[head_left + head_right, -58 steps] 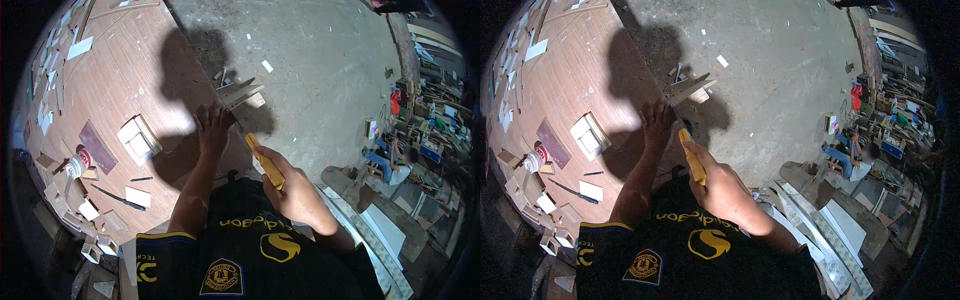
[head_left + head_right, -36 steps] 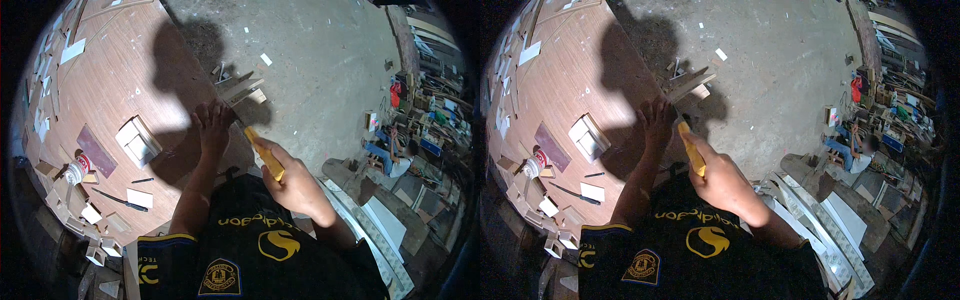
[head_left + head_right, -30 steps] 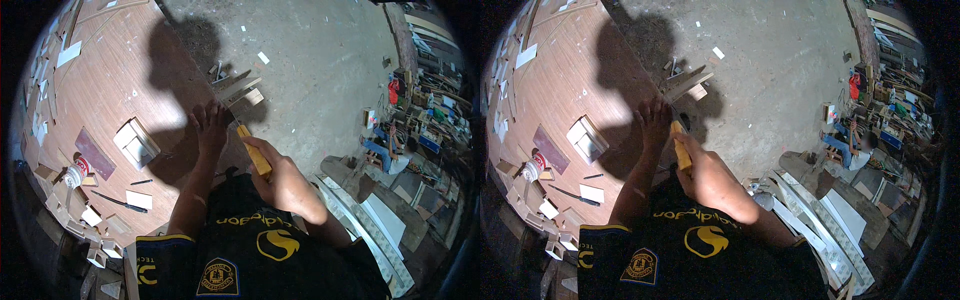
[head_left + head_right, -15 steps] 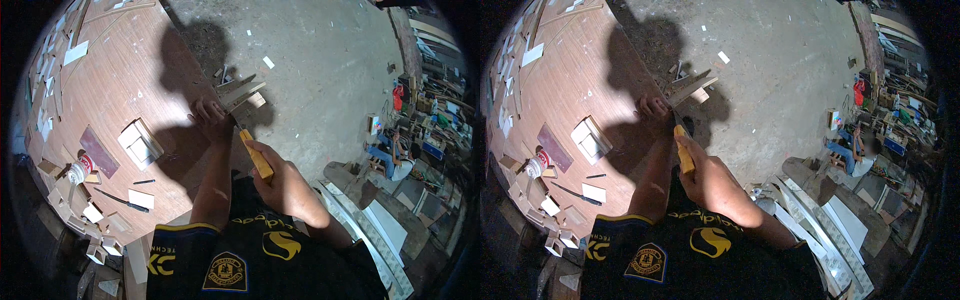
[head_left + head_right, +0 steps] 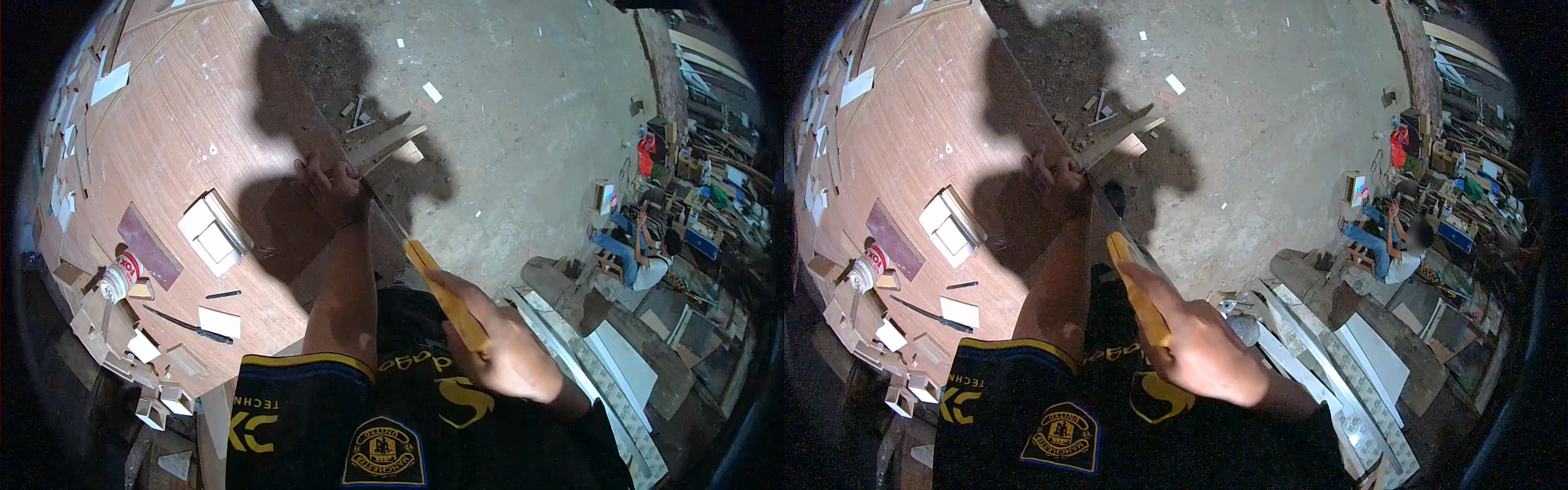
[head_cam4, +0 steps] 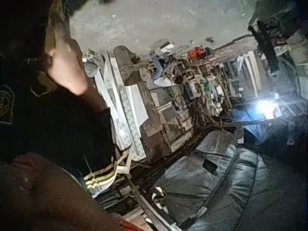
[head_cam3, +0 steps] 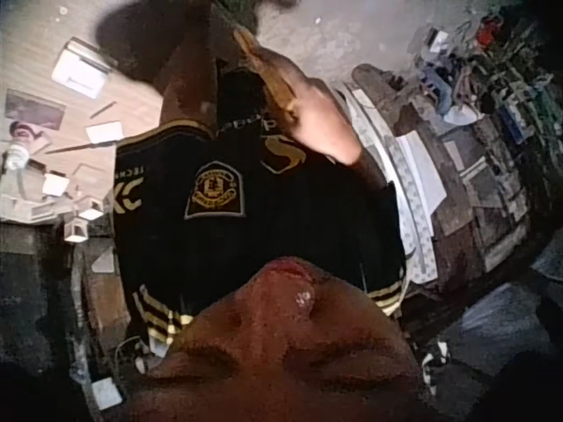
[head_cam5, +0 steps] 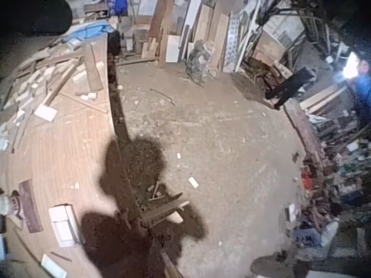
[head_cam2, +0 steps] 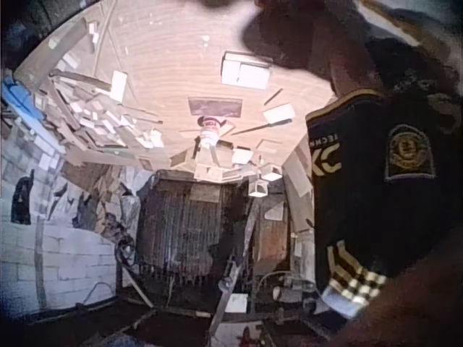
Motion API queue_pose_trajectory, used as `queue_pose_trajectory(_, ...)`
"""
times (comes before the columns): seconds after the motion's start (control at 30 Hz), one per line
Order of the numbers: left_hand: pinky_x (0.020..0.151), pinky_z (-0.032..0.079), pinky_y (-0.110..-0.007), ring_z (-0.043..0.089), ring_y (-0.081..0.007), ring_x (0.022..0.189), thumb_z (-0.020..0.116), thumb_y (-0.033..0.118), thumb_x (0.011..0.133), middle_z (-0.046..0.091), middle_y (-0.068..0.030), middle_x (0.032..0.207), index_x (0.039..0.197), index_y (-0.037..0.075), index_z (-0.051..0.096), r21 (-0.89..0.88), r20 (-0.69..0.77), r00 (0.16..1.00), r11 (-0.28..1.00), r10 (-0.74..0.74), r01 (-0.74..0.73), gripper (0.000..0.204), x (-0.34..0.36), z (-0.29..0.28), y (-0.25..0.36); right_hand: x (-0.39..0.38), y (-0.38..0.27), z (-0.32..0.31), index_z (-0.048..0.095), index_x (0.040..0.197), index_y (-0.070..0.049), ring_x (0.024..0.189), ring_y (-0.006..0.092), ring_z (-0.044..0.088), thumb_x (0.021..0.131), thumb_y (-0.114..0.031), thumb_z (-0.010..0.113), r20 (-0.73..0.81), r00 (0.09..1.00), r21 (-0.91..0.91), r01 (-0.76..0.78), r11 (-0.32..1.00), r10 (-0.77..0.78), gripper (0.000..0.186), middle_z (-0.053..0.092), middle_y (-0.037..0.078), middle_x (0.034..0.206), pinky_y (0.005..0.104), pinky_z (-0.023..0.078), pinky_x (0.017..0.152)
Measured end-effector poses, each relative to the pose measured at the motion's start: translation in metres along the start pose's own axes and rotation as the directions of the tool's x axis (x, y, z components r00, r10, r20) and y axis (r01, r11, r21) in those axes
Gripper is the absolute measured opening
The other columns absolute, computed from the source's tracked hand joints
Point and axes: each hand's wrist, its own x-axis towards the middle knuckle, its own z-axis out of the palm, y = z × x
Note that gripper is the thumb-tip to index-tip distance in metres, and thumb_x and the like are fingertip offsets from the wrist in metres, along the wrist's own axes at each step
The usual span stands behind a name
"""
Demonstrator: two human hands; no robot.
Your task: Measure, mark, and cut small wooden pieces to assemble a small box or object.
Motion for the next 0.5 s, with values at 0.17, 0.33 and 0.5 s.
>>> queue_pose_trajectory(0.17,0.113,0.017,-0.067,0.015,-0.0484,0.147,0.036,0.088,0.08,0.041,-0.0185,0.143,0.084,0.012,0.069,0.081,0.143,0.987,0.995,-0.075,0.064,0.083,-0.003,0.007,-0.014,-0.022,0.001,-0.009,0.022,0.155,-0.013,0.068,0.0328,0.069,0.075,0.006,0.063,-0.04,0.996,0.024,0.083,0.996,-0.082,0.093,0.066,0.023,0.104,0.0399,0.059,0.061)
queue_pose_trajectory(0.33,0.111,0.018,-0.072,0.023,-0.0454,0.147,0.054,0.046,0.09,0.046,-0.0129,0.139,0.08,0.015,0.065,0.145,0.081,0.996,0.988,0.043,-0.055,0.035,-0.005,0.007,-0.008,-0.017,-0.009,-0.008,0.04,0.146,-0.008,0.093,0.0217,0.07,0.088,0.004,0.061,0.024,0.997,0.069,-0.079,0.994,0.078,0.063,0.063,0.02,0.121,0.0315,0.056,0.077)
queue_pose_trajectory(0.5,0.112,0.003,-0.072,0.017,-0.048,0.146,0.028,0.087,0.084,0.041,-0.0166,0.144,0.087,0.013,0.066,0.039,0.132,0.991,0.999,0.008,-0.013,0.083,-0.004,-0.002,-0.009,-0.007,-0.008,-0.001,0.04,0.146,-0.01,0.085,0.0261,0.071,0.088,0.005,0.06,-0.032,0.998,0.136,-0.049,0.989,0.054,0.063,0.064,0.022,0.117,0.0343,0.057,0.075)
